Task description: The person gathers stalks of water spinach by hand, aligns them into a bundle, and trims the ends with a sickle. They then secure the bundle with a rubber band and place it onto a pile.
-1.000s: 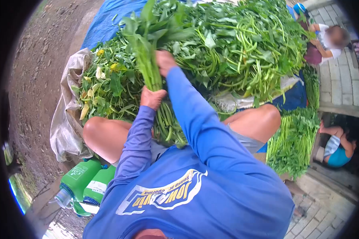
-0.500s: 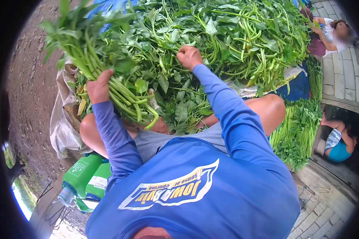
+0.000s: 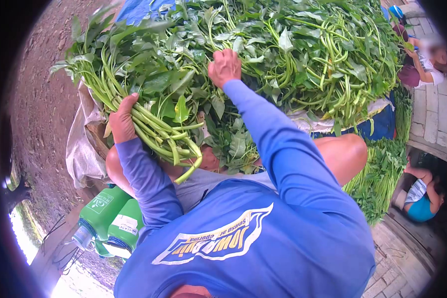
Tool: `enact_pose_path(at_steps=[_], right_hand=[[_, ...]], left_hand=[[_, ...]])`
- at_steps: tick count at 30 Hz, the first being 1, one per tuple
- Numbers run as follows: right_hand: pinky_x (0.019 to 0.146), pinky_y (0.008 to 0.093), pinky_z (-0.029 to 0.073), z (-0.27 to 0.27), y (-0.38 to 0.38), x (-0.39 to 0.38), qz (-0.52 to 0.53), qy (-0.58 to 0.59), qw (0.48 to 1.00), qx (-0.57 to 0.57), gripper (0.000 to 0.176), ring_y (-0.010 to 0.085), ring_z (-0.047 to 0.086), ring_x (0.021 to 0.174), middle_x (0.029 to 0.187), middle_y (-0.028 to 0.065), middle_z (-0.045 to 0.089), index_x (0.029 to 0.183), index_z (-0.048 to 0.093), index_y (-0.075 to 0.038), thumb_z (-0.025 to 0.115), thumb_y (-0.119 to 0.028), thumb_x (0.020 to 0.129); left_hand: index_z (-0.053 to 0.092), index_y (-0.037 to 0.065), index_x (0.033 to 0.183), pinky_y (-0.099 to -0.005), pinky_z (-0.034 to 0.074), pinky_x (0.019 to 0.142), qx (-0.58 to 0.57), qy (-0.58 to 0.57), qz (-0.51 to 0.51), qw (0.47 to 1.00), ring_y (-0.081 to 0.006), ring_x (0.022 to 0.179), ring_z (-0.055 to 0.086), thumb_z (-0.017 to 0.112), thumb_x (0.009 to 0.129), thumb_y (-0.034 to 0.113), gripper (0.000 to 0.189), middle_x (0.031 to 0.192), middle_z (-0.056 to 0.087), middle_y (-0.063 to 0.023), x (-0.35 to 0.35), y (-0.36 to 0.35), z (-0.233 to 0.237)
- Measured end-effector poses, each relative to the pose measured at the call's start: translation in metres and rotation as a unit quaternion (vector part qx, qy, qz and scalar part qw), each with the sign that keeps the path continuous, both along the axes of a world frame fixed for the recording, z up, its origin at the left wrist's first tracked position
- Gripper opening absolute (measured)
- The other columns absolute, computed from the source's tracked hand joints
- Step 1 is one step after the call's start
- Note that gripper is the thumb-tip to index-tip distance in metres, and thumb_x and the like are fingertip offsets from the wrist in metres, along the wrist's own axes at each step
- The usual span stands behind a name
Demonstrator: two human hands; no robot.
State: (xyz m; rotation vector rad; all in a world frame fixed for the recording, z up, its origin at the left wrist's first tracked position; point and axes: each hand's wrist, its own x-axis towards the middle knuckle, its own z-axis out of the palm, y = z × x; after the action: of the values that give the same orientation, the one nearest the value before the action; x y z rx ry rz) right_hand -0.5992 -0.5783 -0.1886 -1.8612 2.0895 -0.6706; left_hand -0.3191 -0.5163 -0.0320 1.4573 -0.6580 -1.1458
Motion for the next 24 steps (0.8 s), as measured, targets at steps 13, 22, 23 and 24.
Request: enact_pose_path(at_steps=[13,22,23,24], right_hand=[[0.117,0.0549,0.032,0.001,-0.041,-0.050,-0.095,0.090,0.938,0.322,0.098,0.0444,0.032,0.148,0.159,0.0298,0.037,0.152,0.044,-0.008,0.080,-0.056,0.074],[0.114,0.0514,0.040,-0.011,-0.053,-0.047,-0.079,0.126,0.937,0.315,0.081,0.0377,0.059,0.132,0.137,0.0211,0.065,0.139,0.053,-0.003,0.079,-0.049,0.077],[0.113,0.0493,0.043,-0.010,-0.058,-0.055,-0.064,0.094,0.932,0.345,0.083,0.0377,0.060,0.131,0.138,0.0194,0.065,0.141,0.052,-0.003,0.082,-0.047,0.076],[0.112,0.0476,0.044,-0.007,-0.060,-0.064,-0.041,0.079,0.932,0.352,0.085,0.0387,0.060,0.131,0.138,0.0209,0.065,0.141,0.052,-0.002,0.084,-0.046,0.075]], left_hand=[[0.065,-0.001,0.114,-0.0288,0.055,0.071,0.002,-0.005,-0.028,1.000,-0.0148,0.076,0.065,0.078,0.081,0.001,0.036,0.096,0.069,-0.0061,-0.015,-0.004,0.004],[0.062,-0.001,0.119,-0.0273,0.054,0.069,-0.008,-0.013,-0.041,0.999,-0.0141,0.074,0.064,0.079,0.082,0.001,0.040,0.094,0.067,-0.0047,-0.032,-0.011,0.008],[0.062,-0.001,0.120,-0.0275,0.054,0.069,-0.001,0.001,-0.036,0.999,-0.0141,0.074,0.064,0.079,0.082,0.001,0.041,0.095,0.067,-0.0052,-0.036,-0.012,0.010],[0.063,-0.001,0.119,-0.0274,0.054,0.069,0.002,0.004,-0.043,0.999,-0.0140,0.074,0.064,0.079,0.082,0.001,0.041,0.095,0.068,-0.0051,-0.038,-0.011,0.013]])
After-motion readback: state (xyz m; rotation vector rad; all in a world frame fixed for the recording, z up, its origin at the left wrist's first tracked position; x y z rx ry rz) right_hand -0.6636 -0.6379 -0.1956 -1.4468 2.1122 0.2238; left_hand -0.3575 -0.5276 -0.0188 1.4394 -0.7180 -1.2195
